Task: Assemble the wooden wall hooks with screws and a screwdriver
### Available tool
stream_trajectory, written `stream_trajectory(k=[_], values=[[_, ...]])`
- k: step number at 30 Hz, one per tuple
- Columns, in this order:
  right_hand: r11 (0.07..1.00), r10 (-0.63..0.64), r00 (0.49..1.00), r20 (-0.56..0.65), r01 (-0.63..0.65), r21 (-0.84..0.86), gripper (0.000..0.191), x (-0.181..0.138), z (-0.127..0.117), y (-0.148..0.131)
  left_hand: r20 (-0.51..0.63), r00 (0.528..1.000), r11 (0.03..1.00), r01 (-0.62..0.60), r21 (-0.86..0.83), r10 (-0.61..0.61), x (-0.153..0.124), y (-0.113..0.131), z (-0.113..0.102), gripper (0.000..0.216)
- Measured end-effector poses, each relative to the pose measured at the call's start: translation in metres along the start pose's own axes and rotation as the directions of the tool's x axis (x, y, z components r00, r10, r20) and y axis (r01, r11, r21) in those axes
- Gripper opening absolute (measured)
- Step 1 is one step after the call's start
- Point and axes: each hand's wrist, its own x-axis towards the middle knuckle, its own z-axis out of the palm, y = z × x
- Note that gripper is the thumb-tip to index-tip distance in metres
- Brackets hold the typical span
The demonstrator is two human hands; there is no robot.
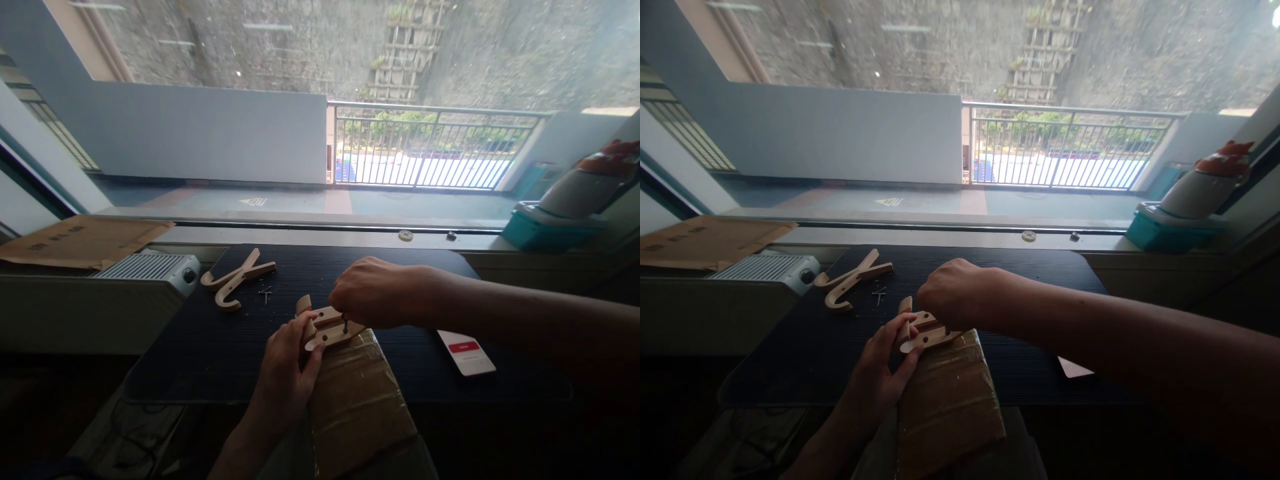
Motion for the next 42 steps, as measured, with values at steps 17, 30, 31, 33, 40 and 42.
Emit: stream_trajectory(k=[17, 30, 31, 33, 40, 42], values=[[0.998, 0.025, 0.999, 0.039, -0.023, -0.054, 0.015, -0.007, -0.011, -0.012, 0.012, 1.000, 1.000, -0.005, 0.029, 0.005, -0.001, 0.000, 0.001, 0.045], [0.973, 0.181, 0.984, 0.000, -0.179, 0.147, 0.017, 0.002, 0.005, 0.008, -0.016, 1.000, 1.000, -0.003, -0.029, 0.003, -0.002, -0.002, 0.002, 0.045], [0.962, 0.211, 0.977, 0.002, -0.208, 0.175, 0.018, 0.001, 0.005, 0.009, -0.018, 1.000, 1.000, -0.006, -0.026, 0.005, -0.002, -0.002, 0.002, 0.044], [0.952, 0.241, 0.970, 0.008, -0.238, 0.190, 0.019, -0.001, 0.004, 0.010, -0.019, 1.000, 1.000, -0.011, -0.016, 0.011, -0.001, -0.002, 0.002, 0.044], [0.981, 0.166, 0.986, 0.009, -0.166, 0.104, 0.013, -0.010, -0.005, 0.002, -0.010, 1.000, 1.000, -0.003, -0.006, 0.003, 0.000, -0.002, 0.002, 0.045], [0.991, 0.087, 0.996, 0.019, -0.089, 0.098, 0.013, -0.012, -0.005, 0.002, 0.006, 1.000, 1.000, 0.012, -0.003, -0.012, -0.001, -0.001, 0.001, 0.045]])
